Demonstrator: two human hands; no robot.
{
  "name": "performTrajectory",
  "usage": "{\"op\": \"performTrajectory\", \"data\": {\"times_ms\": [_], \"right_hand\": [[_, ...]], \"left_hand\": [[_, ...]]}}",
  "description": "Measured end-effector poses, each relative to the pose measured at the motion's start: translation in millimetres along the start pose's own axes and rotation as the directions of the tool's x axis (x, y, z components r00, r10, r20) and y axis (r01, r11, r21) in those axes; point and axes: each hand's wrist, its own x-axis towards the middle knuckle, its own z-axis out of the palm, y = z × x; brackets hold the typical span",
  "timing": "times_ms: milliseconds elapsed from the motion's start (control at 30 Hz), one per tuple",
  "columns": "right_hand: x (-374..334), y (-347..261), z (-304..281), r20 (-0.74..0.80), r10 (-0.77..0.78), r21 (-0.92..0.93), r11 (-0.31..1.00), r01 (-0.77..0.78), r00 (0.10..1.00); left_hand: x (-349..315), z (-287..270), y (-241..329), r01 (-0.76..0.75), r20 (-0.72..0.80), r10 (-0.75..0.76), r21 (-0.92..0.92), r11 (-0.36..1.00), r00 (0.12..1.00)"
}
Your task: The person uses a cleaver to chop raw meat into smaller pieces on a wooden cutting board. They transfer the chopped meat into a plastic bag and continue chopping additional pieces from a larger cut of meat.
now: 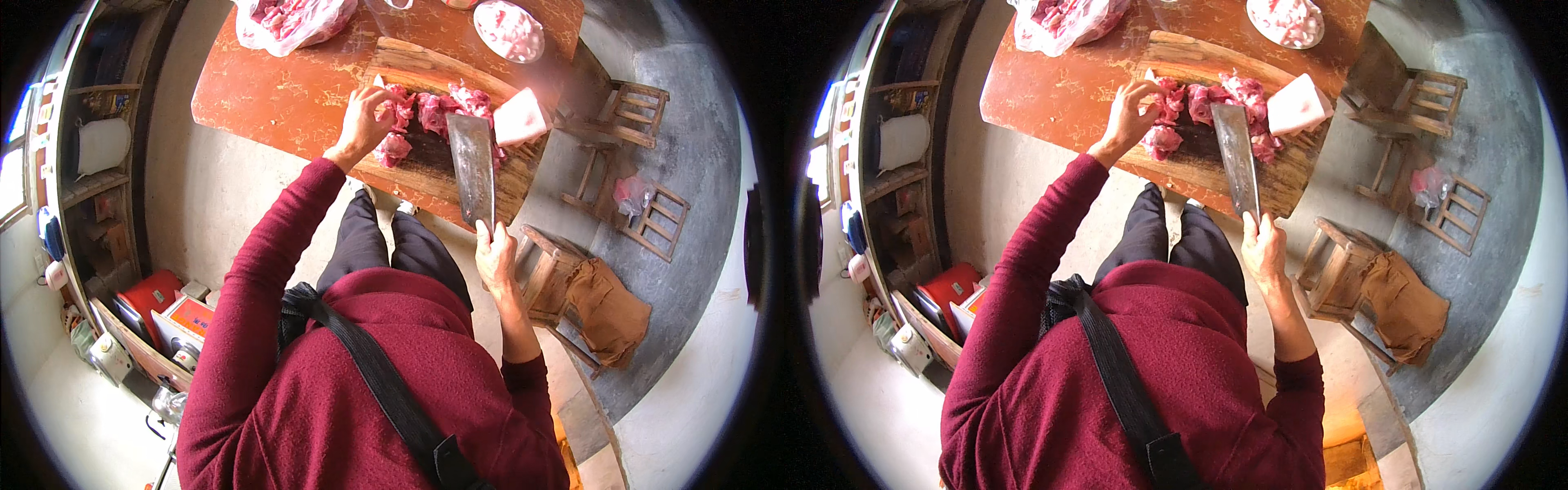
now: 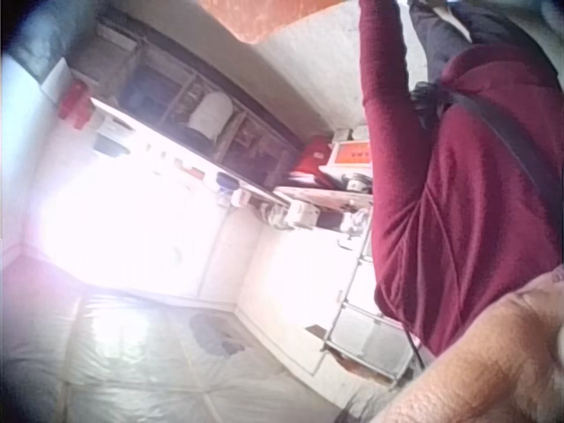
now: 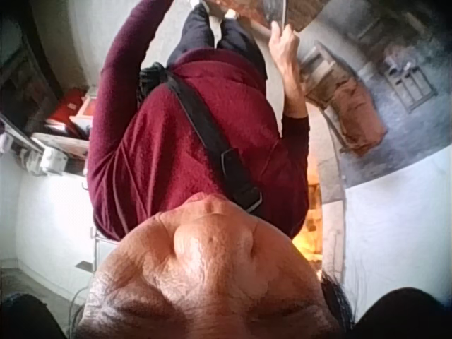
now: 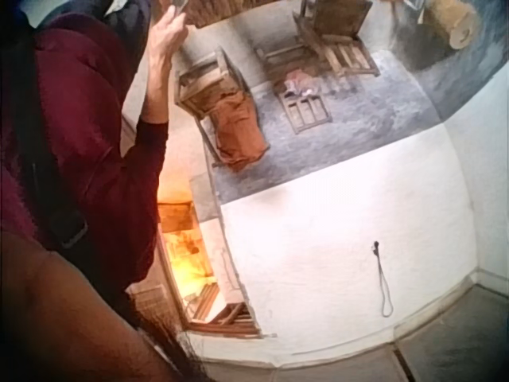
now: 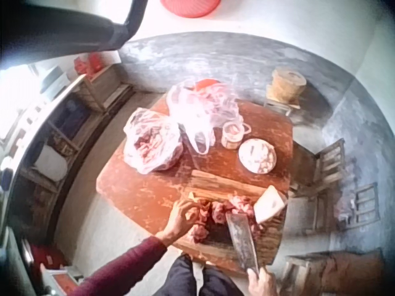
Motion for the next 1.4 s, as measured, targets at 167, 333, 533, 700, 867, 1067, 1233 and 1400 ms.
{"op": "performTrajectory", "data": {"times_ms": [167,333,533,700,867,1067,1233,1400], "right_hand": [[-2,6,-4,-0.113,-0.015,0.060,0.998,0.022,0.993],[-5,15,-6,-0.162,-0.019,0.101,0.994,0.035,0.987],[-7,17,-7,-0.157,0.035,0.086,0.996,-0.022,0.987],[-5,14,-9,-0.196,0.008,0.059,0.998,0.004,0.981],[-3,20,-7,-0.216,0.011,0.170,0.985,0.027,0.976],[-2,30,-2,-0.247,0.025,0.178,0.984,0.020,0.969],[-1,28,-3,-0.248,0.023,0.185,0.982,0.024,0.968],[-6,28,-5,-0.221,0.039,0.171,0.985,-0.001,0.974]], "left_hand": [[18,18,-3,-0.150,0.087,0.132,0.252,0.956,0.987],[14,11,-9,-0.167,0.345,0.063,0.280,0.946,0.936],[24,14,38,-0.258,0.181,0.216,0.253,0.932,0.959],[32,49,37,0.168,0.224,-0.177,0.058,0.984,0.958],[37,40,-2,0.614,0.506,-0.355,-0.572,0.544,0.786],[45,-7,18,0.738,0.690,-0.275,-0.660,0.139,0.669],[55,-14,16,0.520,0.475,-0.215,-0.757,0.396,0.854],[59,2,3,0.111,0.339,-0.045,-0.178,0.978,0.940]]}}
